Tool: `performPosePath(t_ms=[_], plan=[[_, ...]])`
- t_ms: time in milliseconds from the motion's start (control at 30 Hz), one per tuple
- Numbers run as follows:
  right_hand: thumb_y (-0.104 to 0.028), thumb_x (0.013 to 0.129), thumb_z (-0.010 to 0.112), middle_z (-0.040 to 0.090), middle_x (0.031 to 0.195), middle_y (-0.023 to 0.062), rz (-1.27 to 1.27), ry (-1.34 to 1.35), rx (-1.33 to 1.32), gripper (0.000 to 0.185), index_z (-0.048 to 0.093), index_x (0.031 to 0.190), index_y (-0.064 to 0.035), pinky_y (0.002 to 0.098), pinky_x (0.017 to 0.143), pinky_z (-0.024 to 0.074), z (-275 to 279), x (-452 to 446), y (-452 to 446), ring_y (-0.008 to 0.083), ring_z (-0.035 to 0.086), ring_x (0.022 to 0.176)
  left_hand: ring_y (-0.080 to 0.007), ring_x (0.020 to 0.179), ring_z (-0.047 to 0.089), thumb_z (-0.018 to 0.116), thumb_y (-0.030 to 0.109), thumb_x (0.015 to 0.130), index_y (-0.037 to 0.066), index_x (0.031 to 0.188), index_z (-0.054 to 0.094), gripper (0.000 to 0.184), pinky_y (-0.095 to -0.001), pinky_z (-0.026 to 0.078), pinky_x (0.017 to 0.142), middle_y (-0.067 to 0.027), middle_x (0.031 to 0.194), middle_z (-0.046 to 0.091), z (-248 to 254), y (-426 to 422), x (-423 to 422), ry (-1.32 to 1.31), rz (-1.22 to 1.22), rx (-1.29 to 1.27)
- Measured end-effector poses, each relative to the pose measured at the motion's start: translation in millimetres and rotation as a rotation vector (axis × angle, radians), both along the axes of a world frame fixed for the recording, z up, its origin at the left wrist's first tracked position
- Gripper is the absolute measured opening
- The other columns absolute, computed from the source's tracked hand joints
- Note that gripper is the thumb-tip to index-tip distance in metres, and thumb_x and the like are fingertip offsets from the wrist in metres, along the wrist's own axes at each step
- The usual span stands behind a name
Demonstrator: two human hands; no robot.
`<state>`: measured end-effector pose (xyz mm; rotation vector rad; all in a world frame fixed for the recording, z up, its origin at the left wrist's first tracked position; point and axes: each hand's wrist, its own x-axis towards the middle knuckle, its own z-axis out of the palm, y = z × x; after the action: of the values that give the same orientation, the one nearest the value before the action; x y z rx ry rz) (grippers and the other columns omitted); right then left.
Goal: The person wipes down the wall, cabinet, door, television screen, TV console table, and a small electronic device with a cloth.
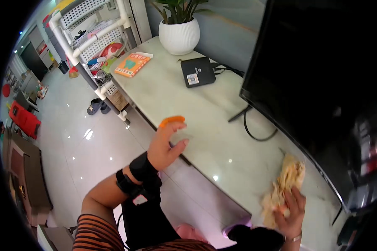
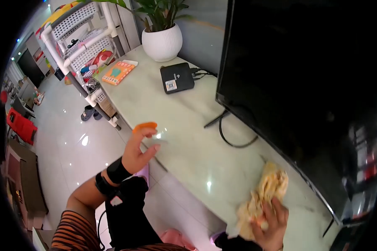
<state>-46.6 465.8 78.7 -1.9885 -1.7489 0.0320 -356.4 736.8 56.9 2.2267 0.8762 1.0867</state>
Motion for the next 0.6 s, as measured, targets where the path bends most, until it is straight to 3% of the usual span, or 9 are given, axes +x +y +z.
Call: performPosePath(t_ms=[67,100,167,267,300,400,500,600], plan=[[-0.007,0.055,0.061,0.049,0.119,0.0220,0.006,0.071,0.000,0.055,0.056,0.109,-0.0003,0.0420,0.087,0.0405,-1,-1,3,0.0359,0.047,0.101,-0.0273,0.107,0.046,0.068,0.006,0.071,0.004,0.119,0.043,0.053,-0.0338,0.036,0.092,-0.0165,0.123,0.044,5,55,8,0.081,0.038,0.127],[-0.026,0.075,0.066,0.048,0.123,0.0221,0.033,0.006,-0.111,0.052,0.053,0.118,-0.0012,0.0451,0.091,0.0388,16,-3,8,0.0380,0.048,0.106,-0.0306,0.108,0.044,0.070,0.009,0.069,0.005,0.122,0.041,0.060,-0.0358,0.036,0.092,-0.0178,0.124,0.042,9,81,13,0.112,0.066,0.144],[-0.026,0.073,0.064,0.049,0.121,0.0231,0.005,0.085,-0.081,0.050,0.056,0.114,0.0011,0.0458,0.089,0.0389,7,1,6,0.0390,0.048,0.105,-0.0371,0.110,0.041,0.074,0.015,0.065,0.008,0.128,0.036,0.074,-0.0397,0.035,0.094,-0.0203,0.127,0.038,19,124,26,0.168,0.122,0.183],[-0.027,0.073,0.062,0.050,0.120,0.0234,-0.012,0.075,-0.080,0.049,0.057,0.113,0.0013,0.0457,0.089,0.0389,3,3,6,0.0385,0.048,0.105,-0.0403,0.115,0.037,0.079,0.026,0.059,0.011,0.134,0.029,0.091,-0.0430,0.033,0.096,-0.0240,0.132,0.030,28,174,39,0.307,0.073,0.173],[-0.027,0.073,0.060,0.051,0.121,0.0222,-0.043,0.114,-0.072,0.048,0.058,0.112,-0.0005,0.0456,0.089,0.0385,1,2,6,0.0378,0.048,0.106,-0.0446,0.116,0.035,0.081,0.035,0.054,0.014,0.136,0.027,0.100,-0.0452,0.031,0.098,-0.0280,0.133,0.028,29,185,44,0.368,0.068,0.206],[-0.028,0.073,0.060,0.050,0.122,0.0199,-0.134,0.134,-0.067,0.048,0.058,0.114,-0.0027,0.0452,0.090,0.0381,0,-5,6,0.0373,0.048,0.106,-0.0438,0.121,0.030,0.081,0.037,0.049,0.014,0.136,0.028,0.104,-0.0443,0.030,0.100,-0.0290,0.133,0.026,35,202,57,0.598,0.076,0.229],[-0.031,0.072,0.060,0.050,0.124,0.0184,-0.211,0.143,-0.072,0.052,0.057,0.116,-0.0033,0.0458,0.091,0.0370,-5,-11,2,0.0367,0.047,0.108,-0.0453,0.114,0.034,0.079,0.034,0.050,0.015,0.134,0.030,0.099,-0.0465,0.032,0.097,-0.0290,0.127,0.031,32,212,58,0.539,-0.013,0.159],[-0.006,0.054,0.056,0.052,0.114,0.0207,-0.330,0.087,0.035,0.051,0.057,0.105,-0.0013,0.0418,0.085,0.0411,-13,-25,11,0.0358,0.047,0.101,-0.0441,0.105,0.038,0.076,0.032,0.054,0.014,0.133,0.032,0.092,-0.0471,0.034,0.093,-0.0282,0.120,0.036,36,196,57,0.527,-0.008,0.242]])
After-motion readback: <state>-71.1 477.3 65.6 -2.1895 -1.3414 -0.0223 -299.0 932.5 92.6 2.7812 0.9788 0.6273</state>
